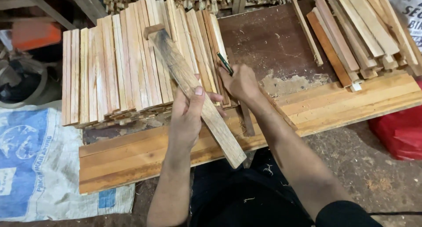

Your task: Marking wooden slats with a pencil to prepare them for assembly or cutting

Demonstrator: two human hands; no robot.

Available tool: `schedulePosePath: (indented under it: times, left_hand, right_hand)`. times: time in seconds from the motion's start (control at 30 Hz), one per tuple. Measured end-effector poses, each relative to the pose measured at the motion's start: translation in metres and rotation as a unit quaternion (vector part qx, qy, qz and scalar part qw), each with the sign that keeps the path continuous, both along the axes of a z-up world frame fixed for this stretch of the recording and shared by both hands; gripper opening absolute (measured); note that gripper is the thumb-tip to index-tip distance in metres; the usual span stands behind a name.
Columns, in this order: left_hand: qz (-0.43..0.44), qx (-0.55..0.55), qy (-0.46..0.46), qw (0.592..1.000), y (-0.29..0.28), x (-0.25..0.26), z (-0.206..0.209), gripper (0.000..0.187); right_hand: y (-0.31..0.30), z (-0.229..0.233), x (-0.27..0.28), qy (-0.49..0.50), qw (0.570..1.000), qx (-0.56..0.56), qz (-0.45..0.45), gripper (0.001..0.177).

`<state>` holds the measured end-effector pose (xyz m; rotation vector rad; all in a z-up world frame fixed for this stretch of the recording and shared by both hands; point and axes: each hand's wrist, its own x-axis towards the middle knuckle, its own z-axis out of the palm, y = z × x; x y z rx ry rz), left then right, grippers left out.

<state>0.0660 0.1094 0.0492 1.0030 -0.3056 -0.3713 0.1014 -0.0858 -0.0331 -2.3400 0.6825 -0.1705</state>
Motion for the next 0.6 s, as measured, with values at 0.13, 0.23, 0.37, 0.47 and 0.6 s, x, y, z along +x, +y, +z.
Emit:
schedulePosePath:
  times: [0.13, 0.23, 0.37, 0.47, 0.6]
  left_hand:
    - [-0.006, 0.026, -0.029, 0.999, -0.002, 0.001, 0.000, 0.053]
    - [-0.021, 0.036, -0.028, 0.999, -0.008, -0.006, 0.002, 0.048]
    - [-0.058, 0.054, -0.053, 0.995, -0.020, -0.020, -0.007, 0.050]
    - [-0.078, 0.057, -0.043, 0.994, -0.039, -0.029, -0.012, 0.048]
    - [-0.086, 0.080, -0.031, 0.993, -0.055, -0.039, -0.009, 0.044]
  right_hand:
    - [0.001, 0.028, -0.008, -0.005, 1.000, -0.005, 0.018, 0.044]
    - [-0.022, 0.040, -0.033, -0.035, 0.999, 0.028, 0.024, 0.059]
    - [-0.085, -0.023, -0.060, -0.059, 0.995, -0.019, -0.072, 0.042]
    - [-0.086, -0.021, -0.106, -0.006, 0.996, -0.048, -0.073, 0.040]
    - [-0.097, -0.044, -0.137, 0.063, 0.995, -0.043, -0.057, 0.042]
